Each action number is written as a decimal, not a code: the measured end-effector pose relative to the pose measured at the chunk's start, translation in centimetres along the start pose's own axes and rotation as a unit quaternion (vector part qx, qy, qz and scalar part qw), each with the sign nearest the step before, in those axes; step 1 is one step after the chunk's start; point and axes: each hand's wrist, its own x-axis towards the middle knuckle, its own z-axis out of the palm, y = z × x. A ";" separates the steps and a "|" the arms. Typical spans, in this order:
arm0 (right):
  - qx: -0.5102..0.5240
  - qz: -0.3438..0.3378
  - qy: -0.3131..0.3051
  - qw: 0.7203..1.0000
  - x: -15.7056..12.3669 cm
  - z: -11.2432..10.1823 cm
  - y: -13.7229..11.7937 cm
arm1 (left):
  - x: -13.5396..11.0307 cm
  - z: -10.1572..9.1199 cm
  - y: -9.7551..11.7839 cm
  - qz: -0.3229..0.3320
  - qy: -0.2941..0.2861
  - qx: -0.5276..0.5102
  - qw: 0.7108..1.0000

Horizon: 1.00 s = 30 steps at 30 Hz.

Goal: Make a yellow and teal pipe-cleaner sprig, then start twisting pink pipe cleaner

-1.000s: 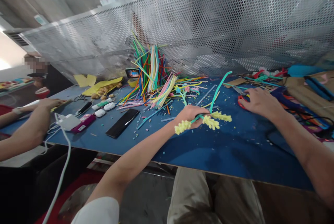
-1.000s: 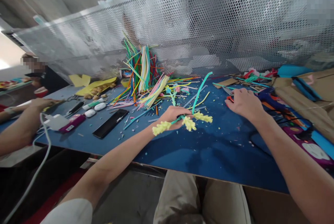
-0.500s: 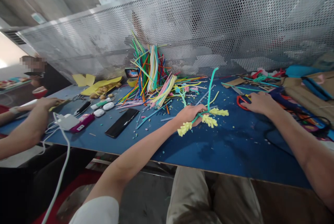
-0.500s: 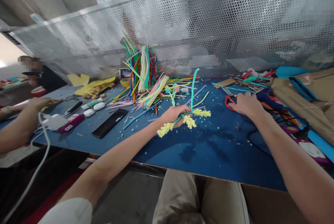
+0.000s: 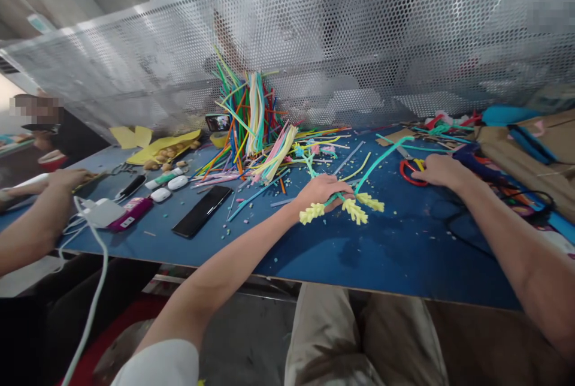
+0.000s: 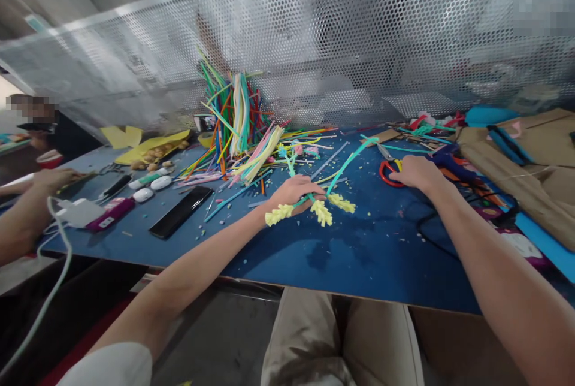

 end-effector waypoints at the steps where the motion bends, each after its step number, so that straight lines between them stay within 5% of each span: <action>1: -0.008 0.010 -0.024 1.000 0.0 -0.2 -0.2 | 0.0 0.0 -0.1 0.014 0.003 0.013 1.000; 7: -0.020 0.065 -0.092 0.993 0.1 -0.7 -1.1 | -0.1 -0.1 -1.0 0.078 0.046 0.087 0.992; 16: 0.144 0.006 -0.033 0.989 -1.9 -2.9 -2.1 | -0.1 -1.0 -2.3 0.137 0.156 0.044 0.977; 20: 0.465 -0.114 -0.079 0.875 -3.6 -3.9 -3.0 | -0.5 -1.0 -2.4 0.048 0.231 0.033 0.971; 23: 0.513 -0.259 -0.176 0.799 -4.6 -4.8 -3.6 | -0.7 -1.1 -2.5 0.031 0.247 0.020 0.968; 26: 0.480 -0.327 -0.236 0.779 -5.4 -5.6 -4.0 | -0.8 -1.3 -2.6 0.049 0.259 0.009 0.965; 30: 0.424 -0.329 -0.270 0.800 -5.9 -5.6 -4.4 | -1.1 -1.3 -2.7 0.048 0.264 -0.005 0.963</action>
